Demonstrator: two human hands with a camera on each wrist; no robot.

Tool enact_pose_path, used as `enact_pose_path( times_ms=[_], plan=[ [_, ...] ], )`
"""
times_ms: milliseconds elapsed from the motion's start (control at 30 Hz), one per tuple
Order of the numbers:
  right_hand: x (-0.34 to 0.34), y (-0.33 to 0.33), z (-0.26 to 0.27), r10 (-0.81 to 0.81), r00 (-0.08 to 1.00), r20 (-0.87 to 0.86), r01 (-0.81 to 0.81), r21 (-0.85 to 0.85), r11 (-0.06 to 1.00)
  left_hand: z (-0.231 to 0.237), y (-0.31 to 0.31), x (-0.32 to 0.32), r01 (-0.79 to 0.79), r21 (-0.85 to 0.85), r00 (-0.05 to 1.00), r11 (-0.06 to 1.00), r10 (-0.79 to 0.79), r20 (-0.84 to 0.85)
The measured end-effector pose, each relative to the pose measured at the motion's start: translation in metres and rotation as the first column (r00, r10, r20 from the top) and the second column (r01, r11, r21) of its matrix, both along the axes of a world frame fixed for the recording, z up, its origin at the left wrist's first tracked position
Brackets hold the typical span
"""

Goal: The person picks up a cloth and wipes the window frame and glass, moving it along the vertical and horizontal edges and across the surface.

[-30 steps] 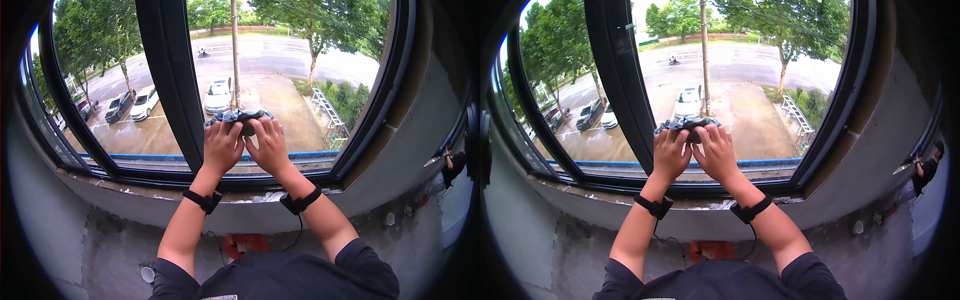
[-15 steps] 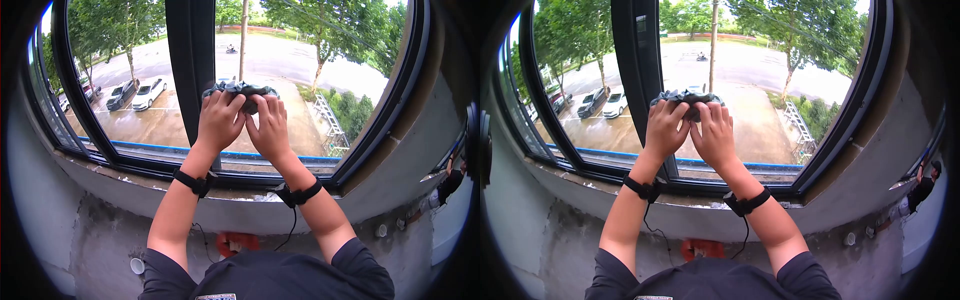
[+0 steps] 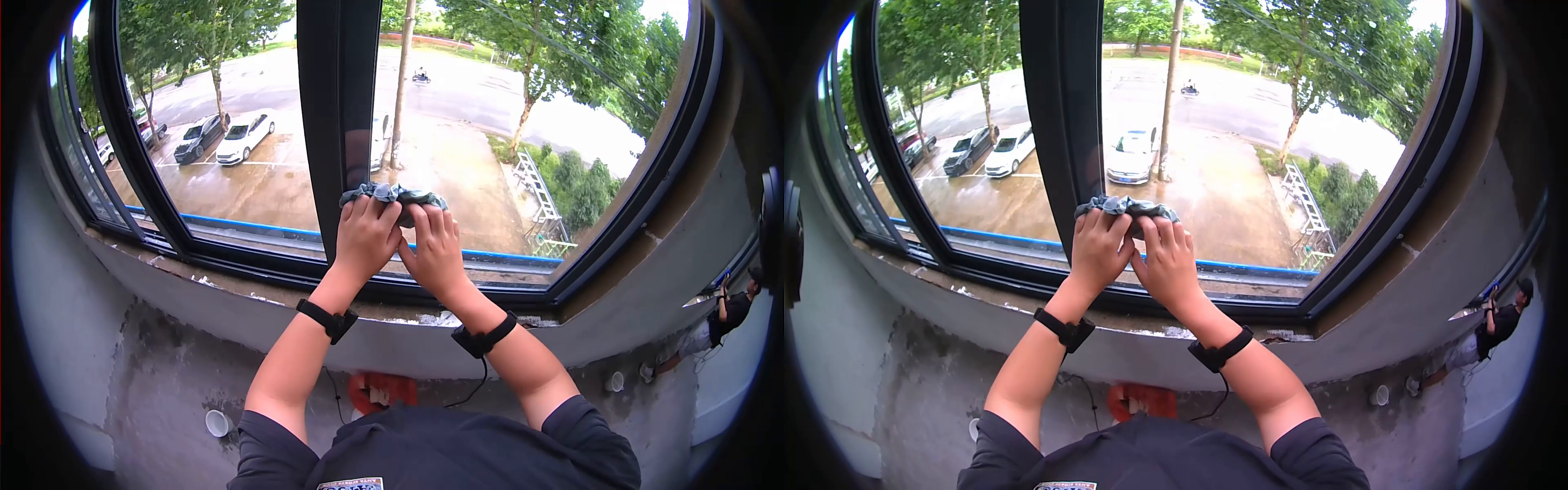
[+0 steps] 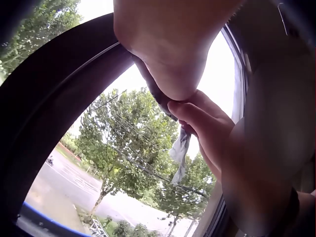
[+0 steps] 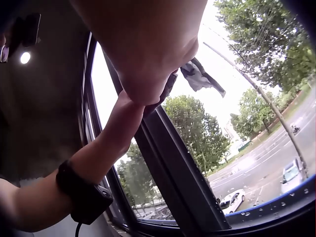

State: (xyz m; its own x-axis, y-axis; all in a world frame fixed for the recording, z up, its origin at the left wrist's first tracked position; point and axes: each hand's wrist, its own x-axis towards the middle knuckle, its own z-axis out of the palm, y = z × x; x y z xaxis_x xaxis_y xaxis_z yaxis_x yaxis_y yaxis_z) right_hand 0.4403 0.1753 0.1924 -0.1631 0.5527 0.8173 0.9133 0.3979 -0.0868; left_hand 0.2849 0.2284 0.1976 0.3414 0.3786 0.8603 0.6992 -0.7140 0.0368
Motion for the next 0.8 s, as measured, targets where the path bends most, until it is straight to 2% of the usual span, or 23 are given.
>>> enact_pose_path(
  times_ms=[333, 467, 533, 633, 700, 800],
  plan=[
    [-0.001, -0.012, -0.080, 0.044, 0.989, 0.143, -0.014, -0.203, 0.979, -0.087, -0.005, -0.014, 0.000, -0.118, 0.998, 0.993, -0.008, -0.069],
    [-0.001, -0.016, -0.106, 0.041, 0.985, 0.171, 0.001, -0.234, 0.972, -0.116, -0.010, -0.015, 0.000, -0.188, 0.996, 0.982, -0.018, -0.091],
    [0.001, -0.019, -0.116, 0.064, 0.982, 0.180, -0.001, -0.328, 0.945, -0.132, -0.011, -0.017, 0.014, -0.203, 0.995, 0.979, -0.033, -0.094],
    [0.006, -0.022, -0.131, 0.094, 0.978, 0.186, -0.015, -0.387, 0.922, -0.154, -0.013, -0.023, 0.018, -0.309, 0.973, 0.951, -0.088, -0.215],
    [0.008, -0.025, -0.139, 0.107, 0.976, 0.189, -0.013, -0.442, 0.897, -0.161, -0.014, -0.027, 0.050, -0.324, 0.965, 0.945, -0.129, -0.227],
    [0.009, -0.026, -0.143, 0.101, 0.975, 0.196, -0.003, -0.447, 0.894, -0.165, -0.013, -0.030, 0.095, -0.343, 0.957, 0.935, -0.181, -0.227]
  ],
)
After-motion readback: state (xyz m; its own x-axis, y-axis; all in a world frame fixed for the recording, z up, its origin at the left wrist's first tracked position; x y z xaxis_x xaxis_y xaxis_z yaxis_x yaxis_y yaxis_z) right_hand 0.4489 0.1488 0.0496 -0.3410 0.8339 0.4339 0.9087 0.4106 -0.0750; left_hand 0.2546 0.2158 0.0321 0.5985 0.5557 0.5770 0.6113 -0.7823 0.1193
